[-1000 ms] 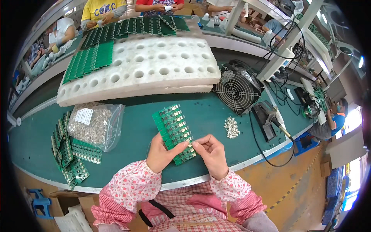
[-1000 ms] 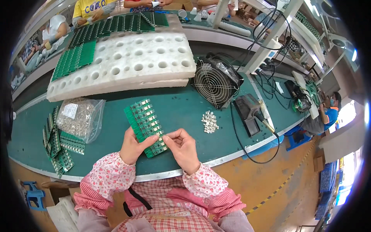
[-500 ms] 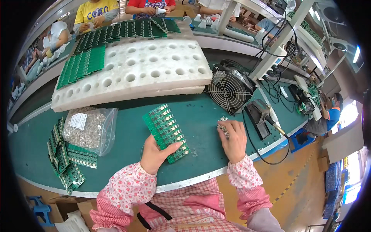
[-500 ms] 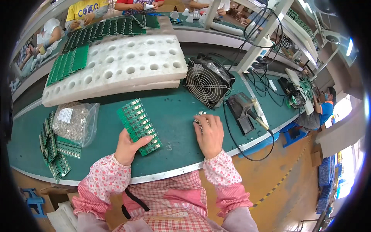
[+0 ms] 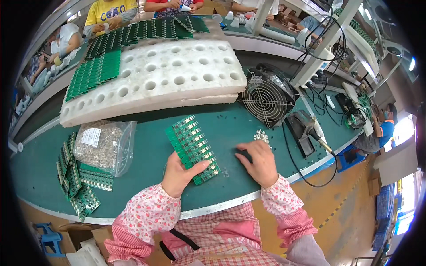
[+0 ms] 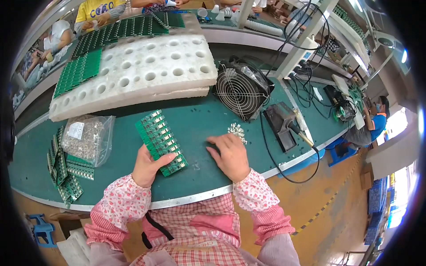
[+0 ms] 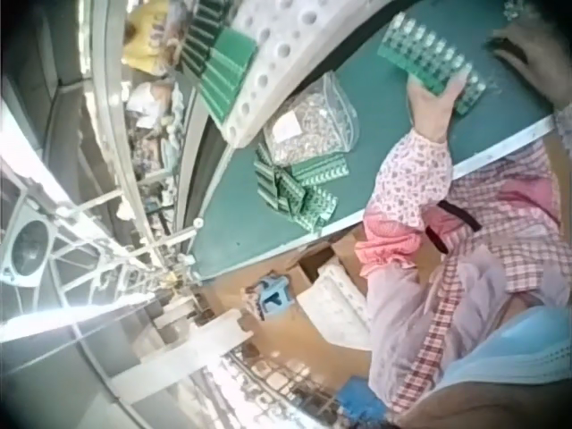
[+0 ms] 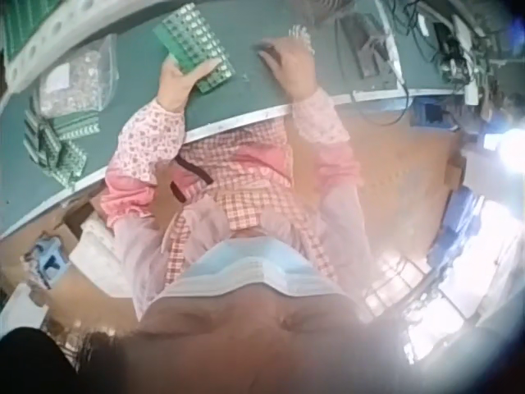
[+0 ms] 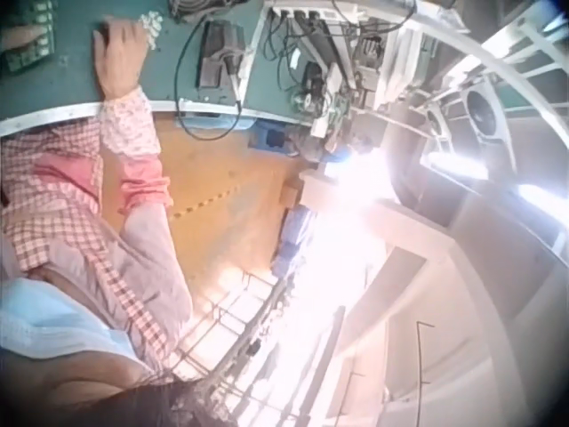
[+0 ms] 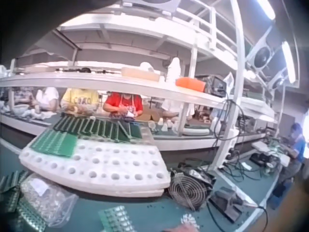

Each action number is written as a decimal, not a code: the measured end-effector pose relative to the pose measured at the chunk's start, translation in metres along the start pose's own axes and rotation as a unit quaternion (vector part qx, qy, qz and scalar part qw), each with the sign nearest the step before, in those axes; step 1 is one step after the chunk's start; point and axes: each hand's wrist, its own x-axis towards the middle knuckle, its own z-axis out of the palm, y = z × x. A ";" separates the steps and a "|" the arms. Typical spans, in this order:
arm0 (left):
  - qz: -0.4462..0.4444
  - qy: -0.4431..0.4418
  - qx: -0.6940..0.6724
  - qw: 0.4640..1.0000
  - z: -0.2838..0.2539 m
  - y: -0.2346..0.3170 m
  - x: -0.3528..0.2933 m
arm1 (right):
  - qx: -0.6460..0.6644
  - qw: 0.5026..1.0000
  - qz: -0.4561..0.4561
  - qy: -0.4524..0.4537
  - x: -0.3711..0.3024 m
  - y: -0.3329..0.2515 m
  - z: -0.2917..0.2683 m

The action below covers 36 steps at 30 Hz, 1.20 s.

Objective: The person solders metal components onto a green circuit board strip using a soldering iron and solder wire. The person then inserts metal components onto another circuit board strip by hand before soldering them with the soldering iron and solder wire.

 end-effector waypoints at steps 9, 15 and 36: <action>-0.012 0.004 -0.009 1.000 0.001 0.000 0.000 | -0.081 0.995 0.026 0.046 0.000 0.018 -0.016; -0.012 0.004 0.001 1.000 0.001 0.000 0.001 | -0.123 0.992 0.001 0.029 -0.004 0.022 -0.015; 0.012 0.016 0.014 1.000 0.002 0.000 -0.001 | 0.618 0.687 0.378 -0.062 -0.001 -0.056 0.007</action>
